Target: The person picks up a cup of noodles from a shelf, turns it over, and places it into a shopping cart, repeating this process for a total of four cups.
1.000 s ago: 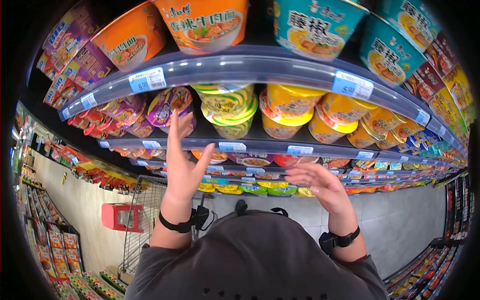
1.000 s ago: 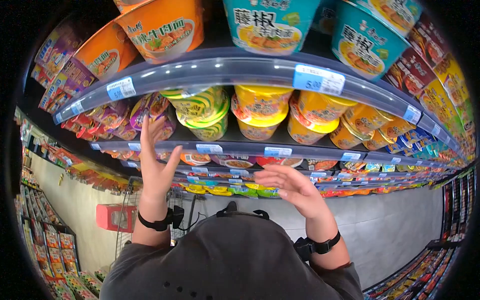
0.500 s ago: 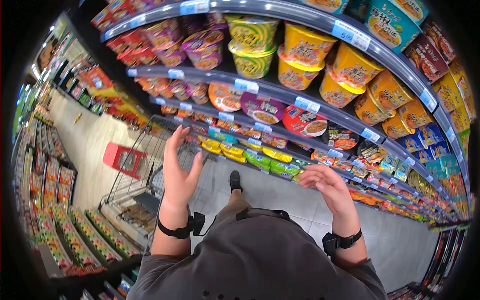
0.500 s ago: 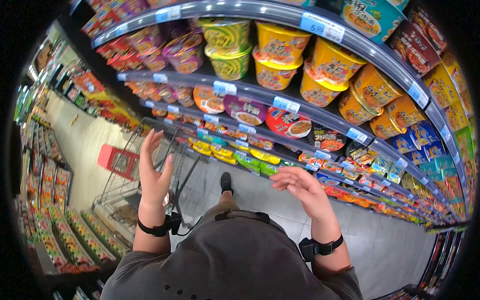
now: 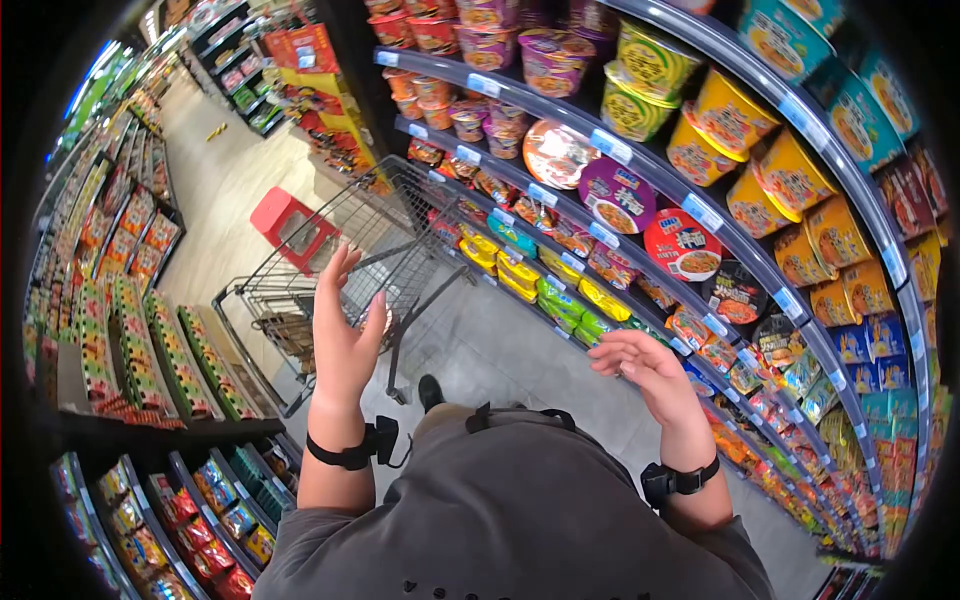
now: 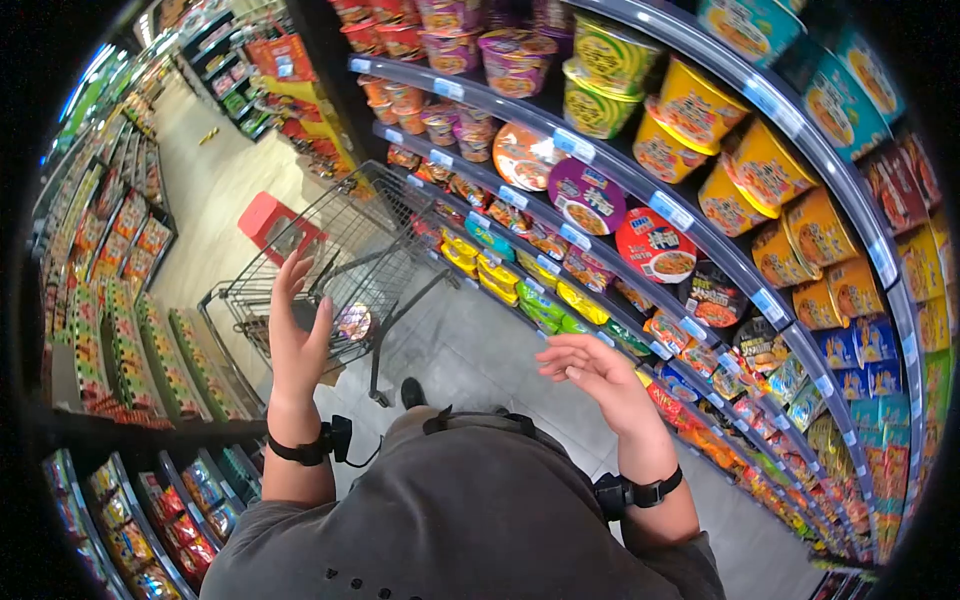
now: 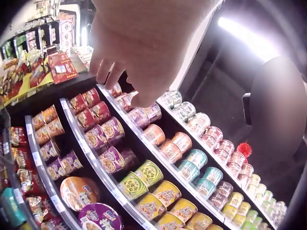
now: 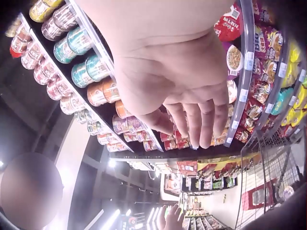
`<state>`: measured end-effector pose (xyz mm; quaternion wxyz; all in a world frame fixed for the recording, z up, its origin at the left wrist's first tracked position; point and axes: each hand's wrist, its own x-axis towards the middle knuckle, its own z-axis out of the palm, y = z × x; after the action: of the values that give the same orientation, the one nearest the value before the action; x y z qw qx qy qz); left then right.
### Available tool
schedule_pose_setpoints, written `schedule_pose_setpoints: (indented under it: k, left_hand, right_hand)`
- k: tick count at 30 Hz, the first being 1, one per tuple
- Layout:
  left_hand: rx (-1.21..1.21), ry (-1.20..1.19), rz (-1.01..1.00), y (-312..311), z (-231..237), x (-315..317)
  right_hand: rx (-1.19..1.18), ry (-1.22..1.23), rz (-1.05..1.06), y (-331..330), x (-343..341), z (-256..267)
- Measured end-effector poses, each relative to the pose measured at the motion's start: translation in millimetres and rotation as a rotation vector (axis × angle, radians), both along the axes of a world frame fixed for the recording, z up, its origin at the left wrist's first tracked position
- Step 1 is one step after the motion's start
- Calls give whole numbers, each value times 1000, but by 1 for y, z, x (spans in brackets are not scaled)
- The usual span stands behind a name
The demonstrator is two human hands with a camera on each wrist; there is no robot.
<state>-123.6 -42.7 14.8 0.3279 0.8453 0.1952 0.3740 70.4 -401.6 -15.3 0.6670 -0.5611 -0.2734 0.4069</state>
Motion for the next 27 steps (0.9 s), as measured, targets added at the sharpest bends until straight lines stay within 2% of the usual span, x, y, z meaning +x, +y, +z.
schedule_pose_setpoints:
  k: [6,16,27]
  left_hand:
    - [14,43,118,43,-11,-61]
    - [-92,107,371,134,-24,-197]
    - [-167,154,447,223,-47,-303]
  right_hand:
    - [-21,30,77,67,-14,3]
    - [-141,-18,331,229,-76,-1]
    - [-227,-51,474,370,-145,-5]
